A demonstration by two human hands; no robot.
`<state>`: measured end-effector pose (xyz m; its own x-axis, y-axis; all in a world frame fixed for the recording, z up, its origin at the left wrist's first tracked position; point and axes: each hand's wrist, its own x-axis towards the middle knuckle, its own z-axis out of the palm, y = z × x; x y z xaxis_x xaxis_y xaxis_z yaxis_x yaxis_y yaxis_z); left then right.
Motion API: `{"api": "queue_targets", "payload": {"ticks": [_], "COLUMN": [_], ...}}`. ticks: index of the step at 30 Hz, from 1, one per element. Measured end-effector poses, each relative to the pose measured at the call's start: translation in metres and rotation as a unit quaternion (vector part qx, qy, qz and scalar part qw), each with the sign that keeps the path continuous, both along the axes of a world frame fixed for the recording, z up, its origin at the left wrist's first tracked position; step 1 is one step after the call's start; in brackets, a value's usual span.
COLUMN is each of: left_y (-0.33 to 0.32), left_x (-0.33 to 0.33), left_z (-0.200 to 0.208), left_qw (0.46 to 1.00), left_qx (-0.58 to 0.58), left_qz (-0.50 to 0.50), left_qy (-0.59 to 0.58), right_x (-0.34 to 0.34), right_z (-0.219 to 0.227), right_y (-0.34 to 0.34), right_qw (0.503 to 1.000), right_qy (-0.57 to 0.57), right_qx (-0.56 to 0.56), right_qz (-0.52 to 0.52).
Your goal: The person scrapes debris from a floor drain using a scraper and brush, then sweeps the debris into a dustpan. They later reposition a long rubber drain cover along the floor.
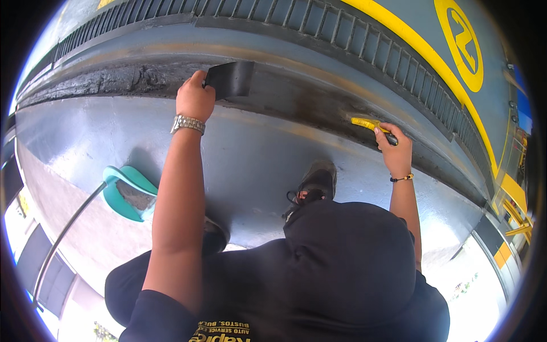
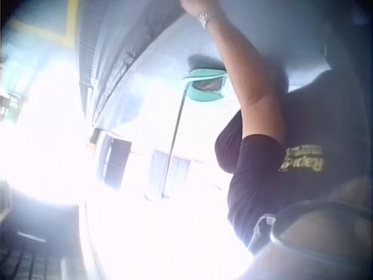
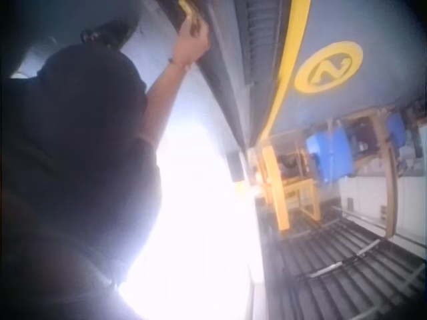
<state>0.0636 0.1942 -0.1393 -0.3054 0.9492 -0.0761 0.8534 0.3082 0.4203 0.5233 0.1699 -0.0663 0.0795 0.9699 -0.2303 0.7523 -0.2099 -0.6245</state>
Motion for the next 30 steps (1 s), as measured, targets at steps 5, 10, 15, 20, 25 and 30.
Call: {"api": "queue_targets", "payload": {"ticks": [5,10,15,20,25,30], "left_y": [0.004,0.013,0.022,0.03,0.026,0.026], "left_x": [-0.01,0.008,0.029,0.033,0.034,0.035], "left_z": [0.004,-0.014,-0.031,-0.029,-0.031,-0.027], "left_qw": [0.999,0.996,0.995,0.99,0.991,0.992], "left_qx": [-0.039,-0.074,-0.089,-0.124,-0.117,-0.113], "left_qz": [-0.034,-0.042,-0.042,-0.06,-0.056,-0.06], "left_qy": [0.014,-0.016,-0.009,0.006,0.01,0.002], "right_x": [0.02,-0.002,-0.065,-0.096,-0.11,-0.17], "right_z": [0.003,-0.016,-0.047,-0.053,-0.056,-0.068], "right_y": [0.005,0.022,0.041,0.051,0.061,0.065], "right_qw": [0.992,0.983,0.963,0.951,0.956,0.94], "right_qy": [-0.059,-0.083,-0.088,-0.097,-0.06,-0.01], "right_qx": [0.045,-0.042,-0.004,-0.017,-0.024,0.044], "right_qz": [0.1,0.158,0.253,0.294,0.286,0.337]}}
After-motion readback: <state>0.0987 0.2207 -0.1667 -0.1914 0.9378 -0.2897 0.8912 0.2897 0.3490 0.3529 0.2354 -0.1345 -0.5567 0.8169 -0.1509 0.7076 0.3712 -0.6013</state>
